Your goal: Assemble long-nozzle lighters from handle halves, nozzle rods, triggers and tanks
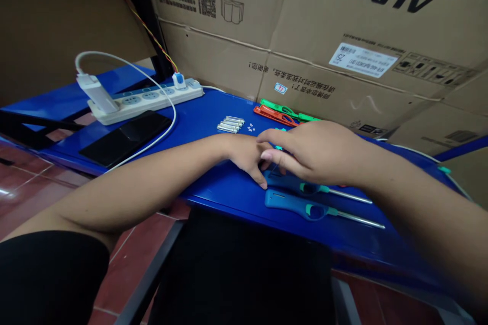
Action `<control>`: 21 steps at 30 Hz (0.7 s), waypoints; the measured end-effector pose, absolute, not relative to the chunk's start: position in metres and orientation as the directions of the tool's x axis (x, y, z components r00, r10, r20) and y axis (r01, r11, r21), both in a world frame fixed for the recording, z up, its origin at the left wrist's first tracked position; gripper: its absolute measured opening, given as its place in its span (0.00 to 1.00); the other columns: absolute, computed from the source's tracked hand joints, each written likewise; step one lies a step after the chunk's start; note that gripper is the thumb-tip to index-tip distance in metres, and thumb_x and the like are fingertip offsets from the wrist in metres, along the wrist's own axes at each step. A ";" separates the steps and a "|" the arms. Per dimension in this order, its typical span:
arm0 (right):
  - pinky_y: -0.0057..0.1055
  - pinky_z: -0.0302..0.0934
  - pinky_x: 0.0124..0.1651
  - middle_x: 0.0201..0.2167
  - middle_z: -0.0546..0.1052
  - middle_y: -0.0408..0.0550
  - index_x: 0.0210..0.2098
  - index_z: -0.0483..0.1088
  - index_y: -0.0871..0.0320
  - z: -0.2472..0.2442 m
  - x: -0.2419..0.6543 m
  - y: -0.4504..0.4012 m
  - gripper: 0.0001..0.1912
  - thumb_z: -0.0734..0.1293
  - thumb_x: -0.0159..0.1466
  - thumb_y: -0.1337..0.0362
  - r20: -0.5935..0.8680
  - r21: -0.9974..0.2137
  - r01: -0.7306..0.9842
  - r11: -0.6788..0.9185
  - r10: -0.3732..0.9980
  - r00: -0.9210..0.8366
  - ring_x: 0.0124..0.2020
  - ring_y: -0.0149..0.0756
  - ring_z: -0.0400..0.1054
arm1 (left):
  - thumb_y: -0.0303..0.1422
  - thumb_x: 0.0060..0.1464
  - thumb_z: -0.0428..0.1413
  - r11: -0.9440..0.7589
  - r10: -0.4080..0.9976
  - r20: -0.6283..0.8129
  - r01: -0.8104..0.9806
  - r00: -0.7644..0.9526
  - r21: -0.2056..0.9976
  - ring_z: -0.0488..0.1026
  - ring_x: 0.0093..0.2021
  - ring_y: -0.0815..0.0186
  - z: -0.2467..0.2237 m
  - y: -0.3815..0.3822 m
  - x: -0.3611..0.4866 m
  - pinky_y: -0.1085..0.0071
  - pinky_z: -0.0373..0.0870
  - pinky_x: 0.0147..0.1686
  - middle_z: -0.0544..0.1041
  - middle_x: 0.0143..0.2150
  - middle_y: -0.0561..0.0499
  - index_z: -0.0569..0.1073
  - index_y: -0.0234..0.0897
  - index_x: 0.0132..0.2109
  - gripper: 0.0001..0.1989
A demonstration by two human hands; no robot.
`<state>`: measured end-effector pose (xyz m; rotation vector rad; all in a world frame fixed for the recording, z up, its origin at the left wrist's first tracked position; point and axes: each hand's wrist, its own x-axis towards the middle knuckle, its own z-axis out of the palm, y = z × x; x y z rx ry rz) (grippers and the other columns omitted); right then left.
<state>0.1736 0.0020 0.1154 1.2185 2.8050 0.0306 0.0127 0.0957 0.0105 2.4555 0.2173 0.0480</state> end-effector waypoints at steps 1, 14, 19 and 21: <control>0.31 0.48 0.28 0.27 0.77 0.48 0.46 0.73 0.55 0.115 0.174 0.002 0.15 0.58 0.69 0.56 -0.058 0.069 0.737 0.673 0.740 -0.670 0.26 0.37 0.68 | 0.45 0.46 0.67 -0.776 0.155 -0.028 0.139 0.988 0.616 0.71 0.33 0.66 0.010 0.096 0.013 0.71 0.68 0.35 0.75 0.33 0.53 0.76 0.40 0.52 0.27; 0.30 0.54 0.32 0.37 0.81 0.47 0.52 0.72 0.51 0.119 0.187 0.000 0.16 0.60 0.68 0.60 -0.098 -0.031 0.656 0.754 0.651 -0.753 0.33 0.37 0.71 | 0.43 0.47 0.67 -0.801 0.118 -0.007 0.099 0.993 0.590 0.69 0.31 0.66 0.014 0.095 0.015 0.73 0.65 0.33 0.75 0.31 0.54 0.77 0.41 0.51 0.24; 0.31 0.53 0.30 0.30 0.80 0.47 0.45 0.76 0.52 0.118 0.188 0.000 0.14 0.61 0.68 0.57 -0.129 0.025 0.703 0.711 0.700 -0.703 0.29 0.37 0.70 | 0.43 0.48 0.66 -0.810 0.114 -0.033 0.112 0.993 0.575 0.70 0.33 0.65 0.016 0.094 0.014 0.72 0.65 0.33 0.76 0.33 0.53 0.77 0.42 0.52 0.25; 0.31 0.52 0.29 0.26 0.78 0.46 0.44 0.76 0.52 0.116 0.188 0.001 0.15 0.59 0.69 0.56 -0.102 0.072 0.729 0.681 0.732 -0.674 0.26 0.36 0.68 | 0.43 0.48 0.66 -0.817 0.123 -0.045 0.127 0.991 0.562 0.70 0.33 0.66 0.018 0.093 0.014 0.71 0.65 0.34 0.76 0.34 0.53 0.76 0.41 0.54 0.26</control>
